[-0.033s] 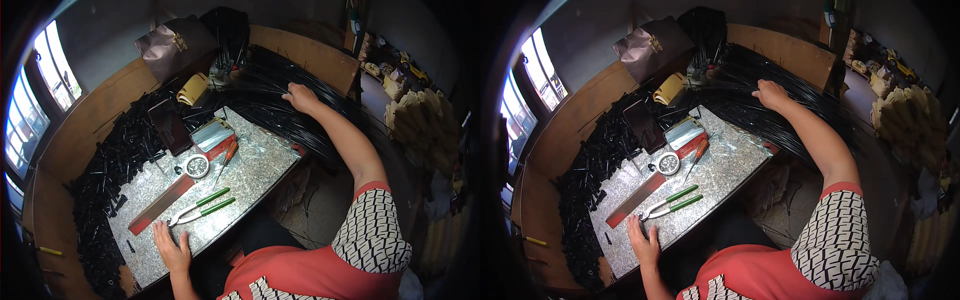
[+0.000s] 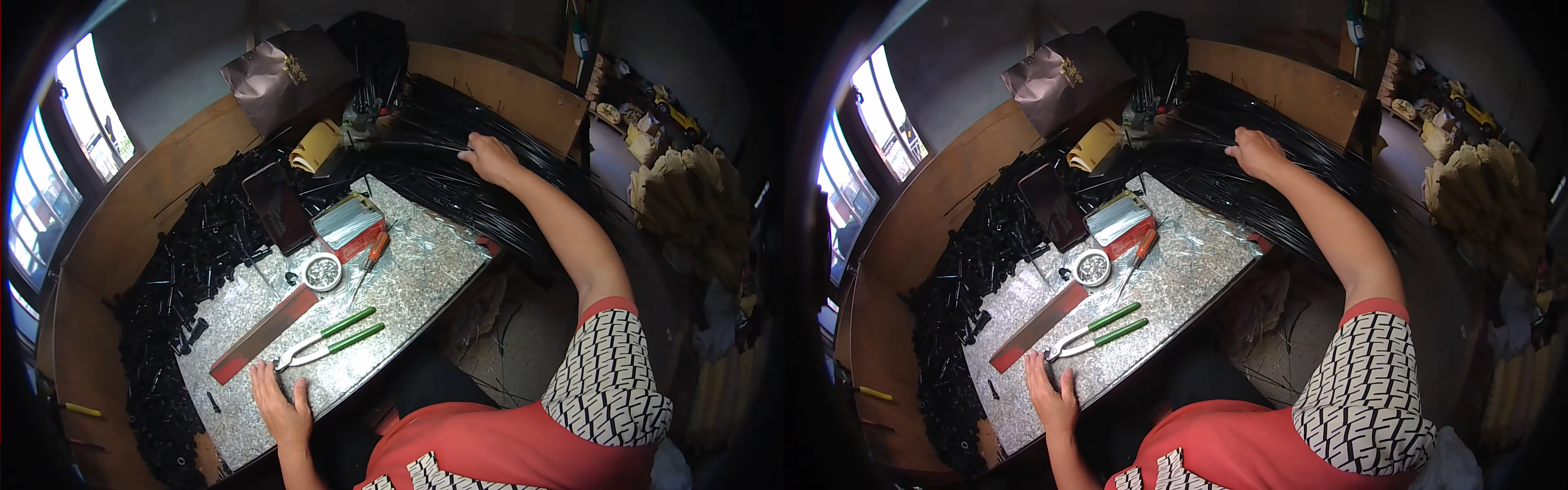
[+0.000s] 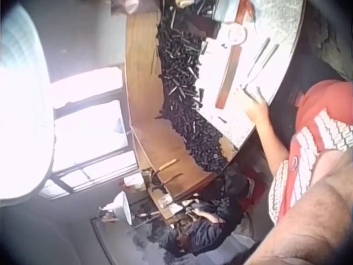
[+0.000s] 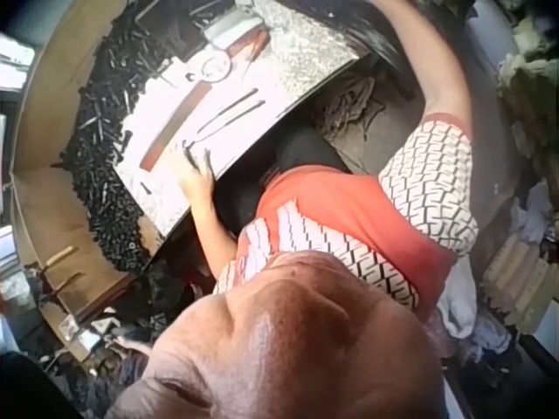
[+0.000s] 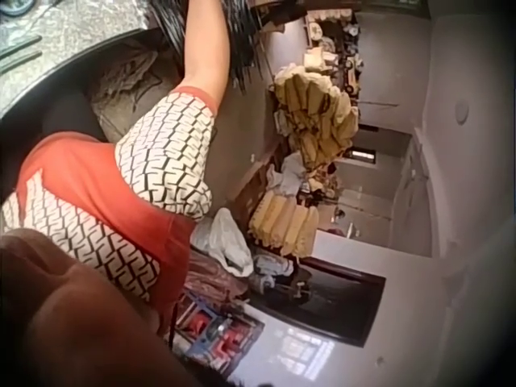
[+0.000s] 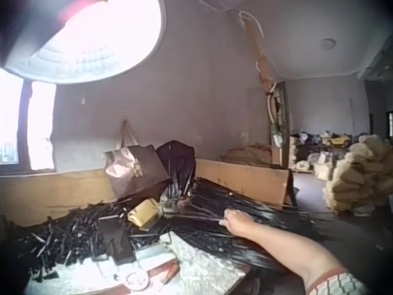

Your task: Manually assembling bundles of cables into connectors using pliers and a workbench fixture.

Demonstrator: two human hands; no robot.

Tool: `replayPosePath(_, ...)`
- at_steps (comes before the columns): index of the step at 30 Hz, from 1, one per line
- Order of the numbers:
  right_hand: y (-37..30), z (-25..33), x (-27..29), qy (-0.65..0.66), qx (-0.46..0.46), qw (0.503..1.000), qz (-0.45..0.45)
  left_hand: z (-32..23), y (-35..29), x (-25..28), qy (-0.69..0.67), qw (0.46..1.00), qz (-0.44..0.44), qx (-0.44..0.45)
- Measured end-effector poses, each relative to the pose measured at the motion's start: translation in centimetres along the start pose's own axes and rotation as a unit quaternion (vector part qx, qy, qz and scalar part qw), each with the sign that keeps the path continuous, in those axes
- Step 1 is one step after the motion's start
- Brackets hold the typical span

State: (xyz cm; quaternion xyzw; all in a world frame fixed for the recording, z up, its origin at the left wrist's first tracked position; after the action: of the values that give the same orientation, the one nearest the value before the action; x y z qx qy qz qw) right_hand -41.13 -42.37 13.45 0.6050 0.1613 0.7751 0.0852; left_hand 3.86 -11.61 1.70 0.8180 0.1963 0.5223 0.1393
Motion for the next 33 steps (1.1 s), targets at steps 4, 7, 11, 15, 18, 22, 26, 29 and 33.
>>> replayPosePath(4,1.6,1.6,0.4,0.07,0.007,0.997,-0.018,-0.1,-0.1,0.0,-0.001,1.0,-0.003,-0.001)
replayPosePath(7,3.1,1.5,0.2,0.069,0.015,0.997,-0.018,-0.1,0.0,0.0,0.0,1.0,-0.006,-0.005)
replayPosePath(11,3.4,1.9,0.9,0.054,-0.019,0.998,0.003,0.0,-0.2,0.0,0.006,1.0,-0.006,-0.006)
replayPosePath(15,3.8,0.1,1.0,0.032,-0.036,0.999,0.022,0.1,-0.1,0.0,0.002,1.0,-0.003,-0.002)
replayPosePath(18,3.6,-2.1,0.5,0.022,-0.082,0.996,0.036,0.1,-0.2,0.0,0.005,1.0,-0.005,-0.007)
replayPosePath(22,3.2,-4.6,0.0,-0.039,-0.114,0.991,0.061,0.1,0.0,-0.2,0.0,1.0,0.0,-0.002)
replayPosePath(26,2.1,-4.7,-0.5,-0.118,-0.135,0.976,0.126,0.1,-0.2,-0.1,0.007,1.0,-0.003,-0.002)
replayPosePath(29,1.7,-4.7,0.6,-0.079,-0.113,0.987,0.089,0.1,-0.1,-0.1,0.008,1.0,-0.002,-0.003)
replayPosePath(33,2.7,-5.3,2.4,0.012,-0.055,0.998,-0.035,-0.1,0.0,-0.4,0.003,1.0,0.001,-0.005)
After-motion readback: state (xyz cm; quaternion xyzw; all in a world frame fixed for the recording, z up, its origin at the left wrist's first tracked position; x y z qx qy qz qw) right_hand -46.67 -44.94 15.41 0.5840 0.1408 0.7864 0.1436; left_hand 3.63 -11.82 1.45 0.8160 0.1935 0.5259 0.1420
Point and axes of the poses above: each hand's wrist, its own y-axis towards the middle knuckle, its own x-axis out of the back of the hand, z = x × y, the point moved 8 cm from there along y, towards the middle knuckle
